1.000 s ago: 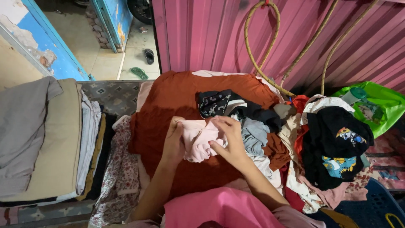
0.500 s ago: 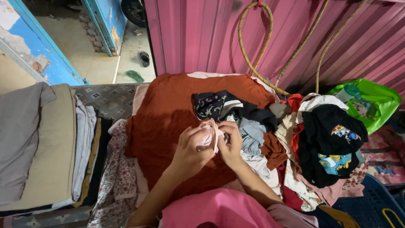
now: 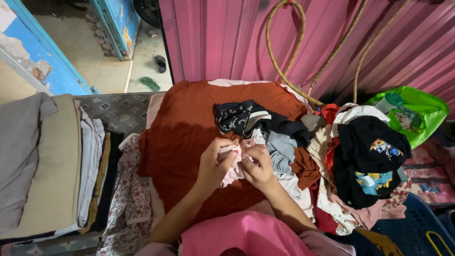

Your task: The person folds a light-colored shirt and places it on a stack. They then pick up a black garment from a blue basket, turn it inside out, and fold it. The person continues to sort through the basket, folding a black t-shirt with a graphic, a brown shirt, and a pink shirt, placing each on the bed.

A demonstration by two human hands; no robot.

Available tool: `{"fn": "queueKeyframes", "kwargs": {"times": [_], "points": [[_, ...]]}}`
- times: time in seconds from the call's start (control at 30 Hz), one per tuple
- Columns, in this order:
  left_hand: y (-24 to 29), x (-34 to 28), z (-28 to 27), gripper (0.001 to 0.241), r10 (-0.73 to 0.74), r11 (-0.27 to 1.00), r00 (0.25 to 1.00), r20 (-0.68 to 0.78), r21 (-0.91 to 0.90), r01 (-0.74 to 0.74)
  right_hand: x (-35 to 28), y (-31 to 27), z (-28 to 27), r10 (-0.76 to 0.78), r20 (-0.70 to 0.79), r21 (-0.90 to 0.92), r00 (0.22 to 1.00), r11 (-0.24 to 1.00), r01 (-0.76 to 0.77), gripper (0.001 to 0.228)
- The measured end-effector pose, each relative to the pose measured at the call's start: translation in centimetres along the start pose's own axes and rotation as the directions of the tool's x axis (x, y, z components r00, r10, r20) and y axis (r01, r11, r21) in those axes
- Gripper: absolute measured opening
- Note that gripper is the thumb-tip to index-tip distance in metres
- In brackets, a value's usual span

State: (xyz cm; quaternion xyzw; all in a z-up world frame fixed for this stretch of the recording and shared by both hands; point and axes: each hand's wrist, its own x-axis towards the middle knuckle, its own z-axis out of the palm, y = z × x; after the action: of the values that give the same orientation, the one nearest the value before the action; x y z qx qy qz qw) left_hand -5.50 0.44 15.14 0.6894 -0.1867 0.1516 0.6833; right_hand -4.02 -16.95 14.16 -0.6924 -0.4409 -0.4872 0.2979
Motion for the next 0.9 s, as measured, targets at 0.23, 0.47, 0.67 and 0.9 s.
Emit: {"fn": "queueKeyframes", "kwargs": {"times": [0.23,0.47,0.67,0.9], "points": [[-1.6,0.1,0.5,0.012,0.039,0.939,0.998,0.043,-0.343,-0.022,-0.3,0.5,-1.5,0.018,-0.046,-0.033,0.999,0.999,-0.019,0.043],[-1.4,0.3,2.9,0.012,-0.115,0.863,0.993,0.033,-0.492,0.116,0.2,0.6,-3.9,0.059,-0.001,-0.106,0.998,0.993,-0.059,0.042],[-1.5,0.8,4.2,0.013,-0.106,0.862,0.993,0.043,-0.493,0.114,1.5,0.4,-5.7,0.282,0.050,-0.018,0.958,0.960,-0.281,0.039],[0.2,2.3,4.5,0.010,0.043,0.993,0.991,0.124,-0.110,-0.029,1.5,1.2,-7.6,0.548,0.357,0.276,0.757,0.712,-0.646,0.034]]}}
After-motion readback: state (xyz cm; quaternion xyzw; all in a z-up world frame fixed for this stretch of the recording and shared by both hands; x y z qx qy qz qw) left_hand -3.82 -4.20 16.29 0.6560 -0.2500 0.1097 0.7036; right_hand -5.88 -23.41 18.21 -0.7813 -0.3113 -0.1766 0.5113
